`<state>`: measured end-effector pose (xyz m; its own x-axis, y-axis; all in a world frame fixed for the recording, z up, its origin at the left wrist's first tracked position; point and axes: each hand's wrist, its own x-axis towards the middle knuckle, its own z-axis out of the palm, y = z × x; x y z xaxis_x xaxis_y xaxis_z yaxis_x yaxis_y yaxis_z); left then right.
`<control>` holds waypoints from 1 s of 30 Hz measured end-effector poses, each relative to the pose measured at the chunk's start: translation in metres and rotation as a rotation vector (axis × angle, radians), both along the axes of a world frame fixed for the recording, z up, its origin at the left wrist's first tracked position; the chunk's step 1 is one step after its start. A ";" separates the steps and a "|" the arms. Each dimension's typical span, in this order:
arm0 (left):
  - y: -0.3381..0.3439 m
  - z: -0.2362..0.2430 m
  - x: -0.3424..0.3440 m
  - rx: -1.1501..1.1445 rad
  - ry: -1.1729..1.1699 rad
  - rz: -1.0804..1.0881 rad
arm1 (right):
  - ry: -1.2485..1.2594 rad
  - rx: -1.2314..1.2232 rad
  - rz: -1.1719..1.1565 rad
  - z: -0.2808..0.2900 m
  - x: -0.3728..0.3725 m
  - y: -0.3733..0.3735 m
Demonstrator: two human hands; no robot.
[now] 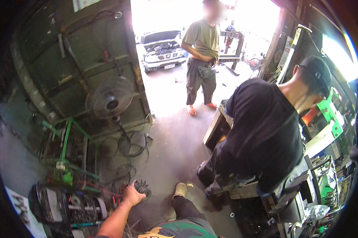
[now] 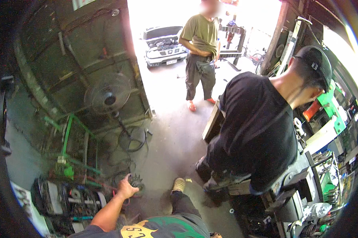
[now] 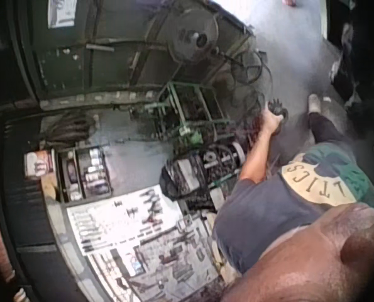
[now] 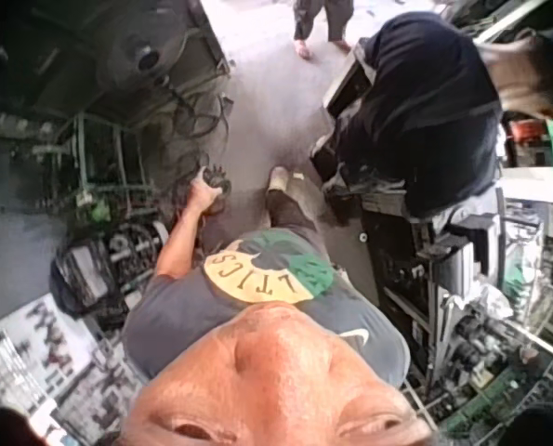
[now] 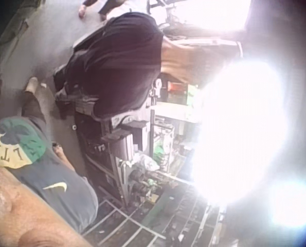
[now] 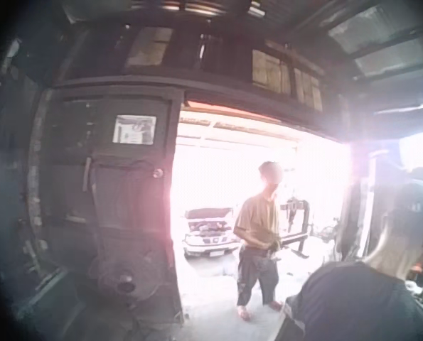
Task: The person uses a cordless impact wrench to remove a bolt from a mechanical assembly on a workbench. They then use a hammer to tap a component and later move to a bench grinder to smooth the edges of a metal part.
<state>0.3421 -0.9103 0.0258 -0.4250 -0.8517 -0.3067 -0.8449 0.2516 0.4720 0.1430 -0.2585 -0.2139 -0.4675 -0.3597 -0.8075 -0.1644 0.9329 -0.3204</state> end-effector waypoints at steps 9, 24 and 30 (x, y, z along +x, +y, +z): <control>-0.183 0.024 -0.155 0.061 0.063 0.107 | 0.017 -0.041 -0.124 0.082 -0.150 -0.287; -0.516 -0.041 -0.539 0.226 -0.119 -0.256 | 0.174 -0.117 -0.123 0.164 -0.484 -0.698; -0.633 -0.045 -0.670 0.218 -0.169 -0.335 | 0.132 -0.040 -0.203 0.155 -0.547 -0.762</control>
